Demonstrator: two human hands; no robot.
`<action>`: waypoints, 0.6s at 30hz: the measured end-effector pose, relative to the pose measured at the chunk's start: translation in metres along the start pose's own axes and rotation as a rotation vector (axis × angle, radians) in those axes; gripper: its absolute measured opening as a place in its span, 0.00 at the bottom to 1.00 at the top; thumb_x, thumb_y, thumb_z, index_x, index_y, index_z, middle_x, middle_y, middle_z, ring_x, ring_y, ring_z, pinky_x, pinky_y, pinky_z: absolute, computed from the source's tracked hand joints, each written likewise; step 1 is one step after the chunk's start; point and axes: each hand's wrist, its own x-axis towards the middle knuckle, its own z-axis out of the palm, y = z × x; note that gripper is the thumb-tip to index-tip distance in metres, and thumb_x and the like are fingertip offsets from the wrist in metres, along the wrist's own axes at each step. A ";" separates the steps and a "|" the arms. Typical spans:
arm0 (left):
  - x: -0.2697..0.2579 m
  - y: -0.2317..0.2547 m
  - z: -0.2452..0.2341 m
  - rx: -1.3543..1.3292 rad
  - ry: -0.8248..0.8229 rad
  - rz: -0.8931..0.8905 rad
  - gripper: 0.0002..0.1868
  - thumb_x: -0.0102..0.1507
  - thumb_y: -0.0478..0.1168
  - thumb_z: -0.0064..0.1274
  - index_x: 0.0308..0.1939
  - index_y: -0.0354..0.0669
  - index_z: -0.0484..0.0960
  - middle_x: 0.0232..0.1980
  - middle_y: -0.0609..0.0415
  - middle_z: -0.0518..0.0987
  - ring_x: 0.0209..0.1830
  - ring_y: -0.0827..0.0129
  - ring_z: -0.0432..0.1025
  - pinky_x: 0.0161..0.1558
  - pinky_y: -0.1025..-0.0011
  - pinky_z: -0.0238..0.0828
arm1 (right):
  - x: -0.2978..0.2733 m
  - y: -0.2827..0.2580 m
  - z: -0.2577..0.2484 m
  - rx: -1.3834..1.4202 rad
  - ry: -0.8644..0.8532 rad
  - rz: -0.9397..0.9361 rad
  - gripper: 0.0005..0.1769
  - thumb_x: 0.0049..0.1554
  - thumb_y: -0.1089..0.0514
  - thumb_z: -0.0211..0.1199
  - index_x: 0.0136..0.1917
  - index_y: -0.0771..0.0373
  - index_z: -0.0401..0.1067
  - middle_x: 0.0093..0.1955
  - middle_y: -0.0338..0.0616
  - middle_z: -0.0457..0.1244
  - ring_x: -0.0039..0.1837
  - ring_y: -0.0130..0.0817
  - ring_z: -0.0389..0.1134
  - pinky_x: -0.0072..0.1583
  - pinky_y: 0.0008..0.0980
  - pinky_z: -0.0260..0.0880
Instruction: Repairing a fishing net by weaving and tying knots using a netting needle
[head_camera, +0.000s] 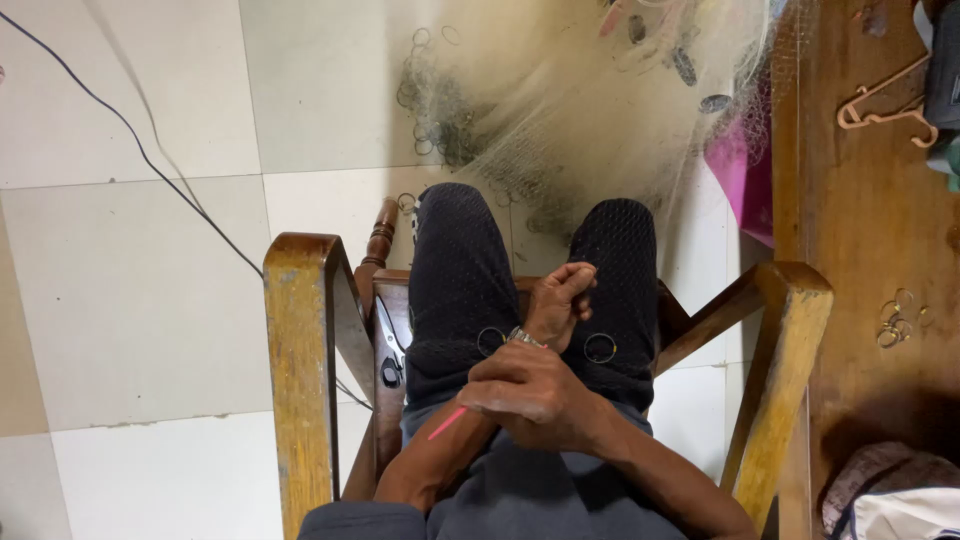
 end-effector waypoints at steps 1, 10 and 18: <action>-0.001 0.000 0.001 -0.001 0.000 0.000 0.06 0.57 0.39 0.53 0.36 0.43 0.76 0.29 0.58 0.71 0.14 0.79 0.59 0.14 0.82 0.54 | 0.001 0.000 0.000 0.000 -0.001 0.001 0.10 0.55 0.68 0.45 0.44 0.65 0.68 0.40 0.52 0.62 0.37 0.43 0.63 0.39 0.37 0.60; -0.011 0.011 0.011 0.169 0.028 0.128 0.03 0.57 0.36 0.50 0.34 0.41 0.76 0.27 0.57 0.71 0.12 0.78 0.58 0.13 0.80 0.56 | 0.004 0.004 0.022 -0.003 -0.045 -0.057 0.08 0.58 0.66 0.47 0.46 0.63 0.69 0.42 0.49 0.62 0.39 0.40 0.63 0.41 0.34 0.62; -0.005 -0.004 0.007 0.333 0.020 0.326 0.02 0.59 0.37 0.50 0.34 0.44 0.76 0.15 0.61 0.65 0.09 0.79 0.57 0.14 0.82 0.53 | -0.001 0.009 0.030 0.015 -0.104 -0.022 0.11 0.56 0.70 0.44 0.46 0.63 0.67 0.41 0.50 0.61 0.38 0.41 0.62 0.42 0.35 0.62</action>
